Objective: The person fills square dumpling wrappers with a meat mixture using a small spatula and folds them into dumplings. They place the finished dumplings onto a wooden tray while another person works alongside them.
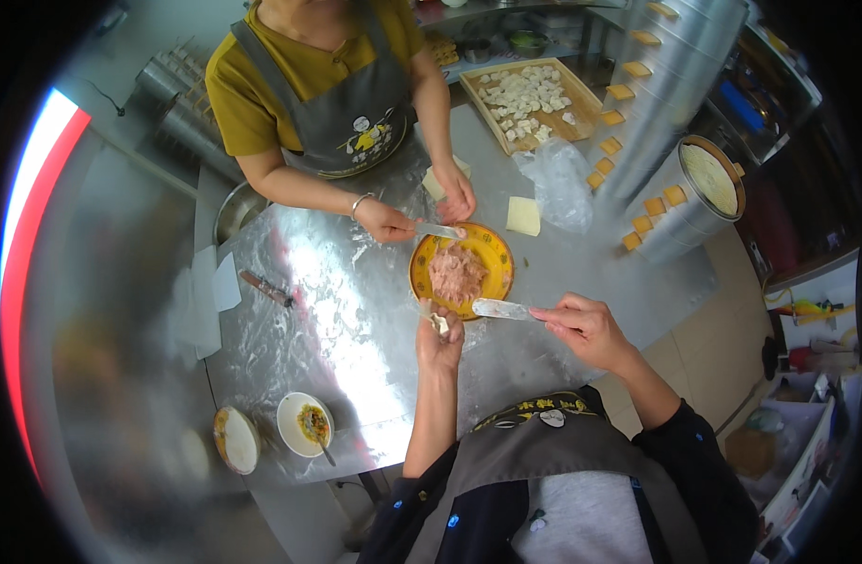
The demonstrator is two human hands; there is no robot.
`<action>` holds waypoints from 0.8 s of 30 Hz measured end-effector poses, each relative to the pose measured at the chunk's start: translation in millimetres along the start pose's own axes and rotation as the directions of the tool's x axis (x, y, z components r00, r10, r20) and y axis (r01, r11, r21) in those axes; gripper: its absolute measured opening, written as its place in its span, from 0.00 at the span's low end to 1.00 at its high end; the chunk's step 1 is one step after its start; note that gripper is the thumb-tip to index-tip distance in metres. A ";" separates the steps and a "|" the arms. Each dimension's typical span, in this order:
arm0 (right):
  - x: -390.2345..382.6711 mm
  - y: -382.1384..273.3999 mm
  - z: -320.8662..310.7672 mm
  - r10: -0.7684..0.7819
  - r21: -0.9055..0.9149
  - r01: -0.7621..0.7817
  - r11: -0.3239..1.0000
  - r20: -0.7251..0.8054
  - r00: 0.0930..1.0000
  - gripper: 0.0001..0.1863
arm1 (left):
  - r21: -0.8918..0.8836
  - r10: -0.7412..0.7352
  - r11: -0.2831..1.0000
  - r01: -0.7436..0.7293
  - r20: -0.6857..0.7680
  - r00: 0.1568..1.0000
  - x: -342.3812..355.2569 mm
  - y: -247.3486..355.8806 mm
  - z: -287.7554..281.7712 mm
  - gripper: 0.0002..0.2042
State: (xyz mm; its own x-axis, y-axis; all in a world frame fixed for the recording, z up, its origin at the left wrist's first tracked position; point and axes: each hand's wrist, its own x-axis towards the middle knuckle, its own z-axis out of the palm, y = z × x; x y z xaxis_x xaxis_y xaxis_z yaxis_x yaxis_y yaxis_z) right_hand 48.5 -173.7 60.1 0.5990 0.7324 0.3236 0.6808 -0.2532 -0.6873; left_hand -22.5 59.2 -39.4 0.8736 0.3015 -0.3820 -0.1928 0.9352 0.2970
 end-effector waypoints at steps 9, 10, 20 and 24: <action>-8.0 2.8 41.8 0.094 0.262 -0.098 0.960 0.030 0.995 0.17 | -0.100 0.019 0.995 -0.024 -0.054 0.998 -8.0 3.0 25.8 0.10; -8.0 2.5 44.2 0.086 0.276 -0.089 0.957 0.023 0.996 0.17 | -0.090 0.016 0.996 -0.024 -0.085 0.996 -9.4 2.5 29.1 0.10; -11.0 -4.8 35.6 0.212 0.376 -0.221 0.900 0.066 0.975 0.15 | -0.118 0.086 0.989 -0.086 -0.001 0.996 -2.6 0.7 13.0 0.10; -10.2 -4.1 40.8 0.170 0.395 -0.189 0.899 0.084 0.982 0.14 | -0.091 0.112 0.989 -0.112 -0.010 0.994 -14.8 2.2 46.8 0.12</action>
State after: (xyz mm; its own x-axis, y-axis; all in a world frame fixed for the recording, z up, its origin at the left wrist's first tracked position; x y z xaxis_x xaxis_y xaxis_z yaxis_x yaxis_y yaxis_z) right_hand 22.5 -154.4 33.1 0.6684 0.7292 0.1467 0.3322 -0.1162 -0.9360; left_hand -15.0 48.1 7.9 0.8420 0.4061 -0.3552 -0.3298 0.9085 0.2568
